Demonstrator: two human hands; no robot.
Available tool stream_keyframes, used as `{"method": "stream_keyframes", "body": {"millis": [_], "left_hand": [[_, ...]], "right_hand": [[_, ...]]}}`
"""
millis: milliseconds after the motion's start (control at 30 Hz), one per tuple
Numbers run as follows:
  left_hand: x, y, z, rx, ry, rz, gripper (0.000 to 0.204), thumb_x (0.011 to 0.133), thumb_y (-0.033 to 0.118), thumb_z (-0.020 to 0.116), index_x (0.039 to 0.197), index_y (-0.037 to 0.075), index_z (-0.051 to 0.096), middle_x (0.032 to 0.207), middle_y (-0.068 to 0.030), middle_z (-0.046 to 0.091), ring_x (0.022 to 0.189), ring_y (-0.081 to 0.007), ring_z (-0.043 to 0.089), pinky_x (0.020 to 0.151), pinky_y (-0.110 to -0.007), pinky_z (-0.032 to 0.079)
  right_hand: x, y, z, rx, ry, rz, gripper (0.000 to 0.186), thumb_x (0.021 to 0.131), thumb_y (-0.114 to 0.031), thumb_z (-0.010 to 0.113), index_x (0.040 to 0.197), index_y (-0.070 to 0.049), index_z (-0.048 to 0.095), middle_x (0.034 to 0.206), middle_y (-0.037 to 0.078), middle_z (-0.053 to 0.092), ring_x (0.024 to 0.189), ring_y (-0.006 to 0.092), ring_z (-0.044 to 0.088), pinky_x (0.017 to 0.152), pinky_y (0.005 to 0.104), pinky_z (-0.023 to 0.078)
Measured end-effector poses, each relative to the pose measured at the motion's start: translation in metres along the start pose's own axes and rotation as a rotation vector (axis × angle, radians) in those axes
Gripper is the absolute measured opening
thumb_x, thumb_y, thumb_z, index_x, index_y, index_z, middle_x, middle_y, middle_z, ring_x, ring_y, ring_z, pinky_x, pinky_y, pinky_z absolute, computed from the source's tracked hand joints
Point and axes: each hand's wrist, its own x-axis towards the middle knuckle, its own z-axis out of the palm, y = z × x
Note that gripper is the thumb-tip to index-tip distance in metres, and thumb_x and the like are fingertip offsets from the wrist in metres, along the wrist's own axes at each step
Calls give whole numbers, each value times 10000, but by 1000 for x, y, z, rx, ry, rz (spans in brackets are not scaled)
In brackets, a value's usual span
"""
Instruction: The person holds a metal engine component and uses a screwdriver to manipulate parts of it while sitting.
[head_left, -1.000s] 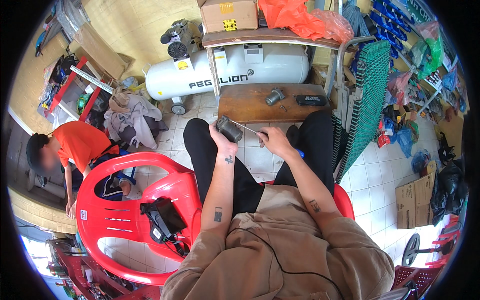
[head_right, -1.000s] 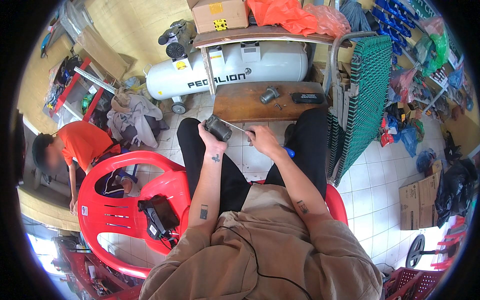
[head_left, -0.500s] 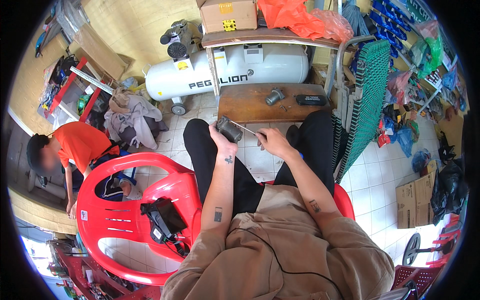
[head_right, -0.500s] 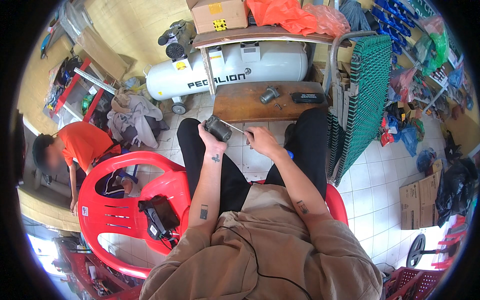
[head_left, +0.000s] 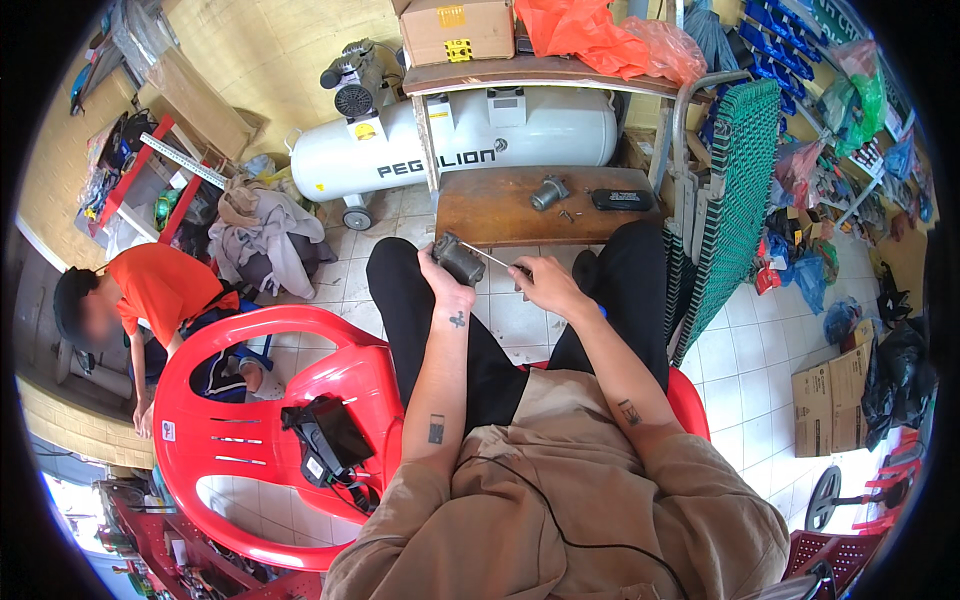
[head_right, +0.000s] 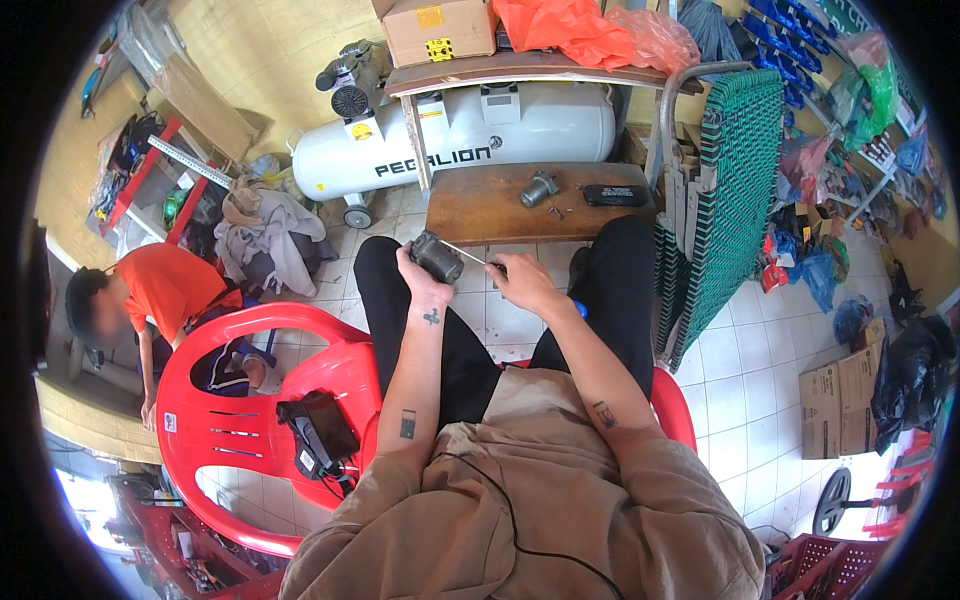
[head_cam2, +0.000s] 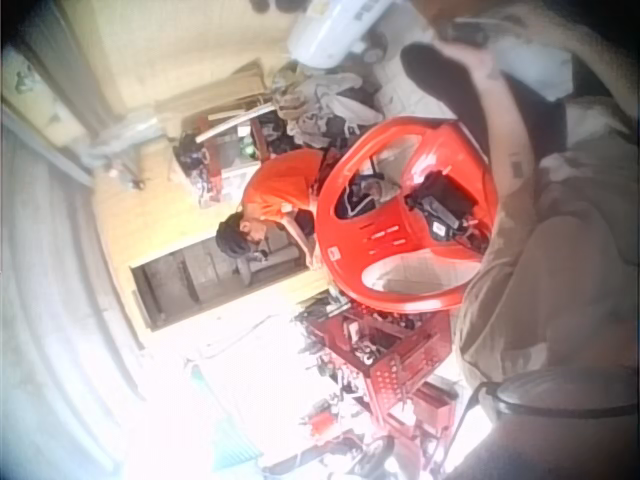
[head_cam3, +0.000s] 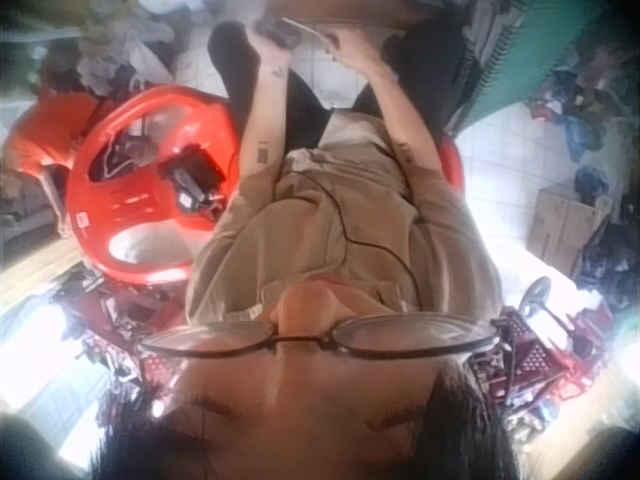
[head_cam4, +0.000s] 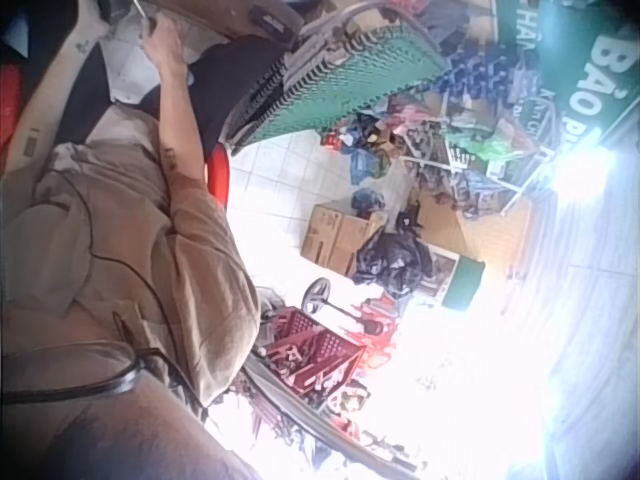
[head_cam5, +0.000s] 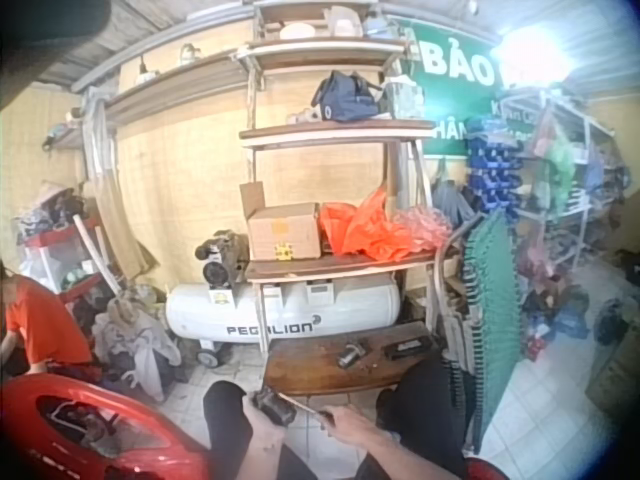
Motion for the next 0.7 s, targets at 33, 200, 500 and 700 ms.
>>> {"method": "stream_keyframes", "body": {"millis": [33, 200, 500, 700], "left_hand": [[0, 0, 0, 0, -5, 0, 394, 904, 469, 470, 912, 106, 622, 832, -69, 644, 749, -270, 616, 684, -416, 530], [4, -2, -2, 6, -10, 14, 398, 904, 474, 468, 906, 106, 622, 826, -68, 641, 741, -272, 613, 675, -417, 528], [14, -3, -11, 8, -10, 6, 414, 902, 489, 464, 893, 105, 619, 814, -71, 634, 736, -273, 609, 674, -429, 529], [13, -4, -10, 4, -18, 0, 412, 905, 484, 465, 908, 102, 619, 826, -73, 636, 742, -272, 609, 684, -429, 531]], "right_hand": [[0, -1, -1, 8, -4, 11, 328, 998, -284, 579, 1093, 12, 685, 795, 161, 708, 641, 243, 710, 698, 387, 534], [0, 3, 3, 11, 42, -10, 306, 987, -289, 565, 1037, -20, 701, 777, 174, 705, 681, 302, 698, 739, 453, 520], [-2, -4, 1, -2, 22, 7, 297, 971, -285, 602, 1036, -13, 702, 783, 174, 705, 682, 294, 696, 730, 441, 516], [0, 1, 3, 41, 19, 7, 288, 980, -269, 593, 1038, -10, 702, 782, 163, 708, 635, 271, 697, 715, 424, 524]]}}
